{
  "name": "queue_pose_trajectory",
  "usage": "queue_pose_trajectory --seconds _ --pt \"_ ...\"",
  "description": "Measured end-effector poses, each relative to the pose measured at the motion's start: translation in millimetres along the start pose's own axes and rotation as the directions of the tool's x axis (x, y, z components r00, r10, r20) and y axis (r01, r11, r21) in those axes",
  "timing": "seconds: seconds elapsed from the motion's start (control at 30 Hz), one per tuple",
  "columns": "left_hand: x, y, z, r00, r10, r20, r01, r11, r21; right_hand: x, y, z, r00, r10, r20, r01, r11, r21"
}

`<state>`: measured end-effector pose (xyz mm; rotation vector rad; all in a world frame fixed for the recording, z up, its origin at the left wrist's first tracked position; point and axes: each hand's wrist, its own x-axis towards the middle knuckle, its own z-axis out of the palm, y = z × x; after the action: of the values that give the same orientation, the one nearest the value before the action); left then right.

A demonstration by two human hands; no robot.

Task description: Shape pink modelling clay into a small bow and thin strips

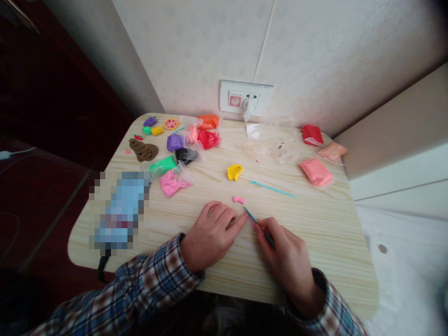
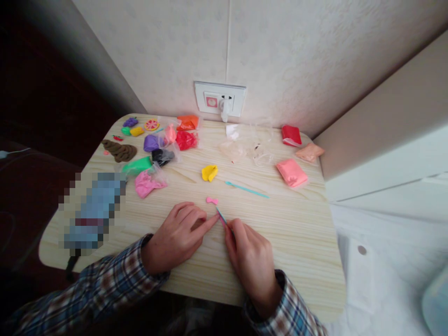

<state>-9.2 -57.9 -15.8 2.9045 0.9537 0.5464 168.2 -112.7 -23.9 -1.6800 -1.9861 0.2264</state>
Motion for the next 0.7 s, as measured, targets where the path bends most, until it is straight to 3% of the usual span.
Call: queue_pose_trajectory --seconds 0.5,0.7 --pt "0.7 -0.3 -1.8 1.000 0.005 0.015 -0.005 1.000 0.002 7.4 -8.7 -3.3 0.997 -0.074 -0.027 0.070 0.990 -0.125" --pt "0.5 0.1 -1.5 1.000 -0.015 0.004 0.015 1.000 -0.011 12.3 -10.2 -8.5 0.995 -0.099 0.017 0.101 0.983 -0.156"
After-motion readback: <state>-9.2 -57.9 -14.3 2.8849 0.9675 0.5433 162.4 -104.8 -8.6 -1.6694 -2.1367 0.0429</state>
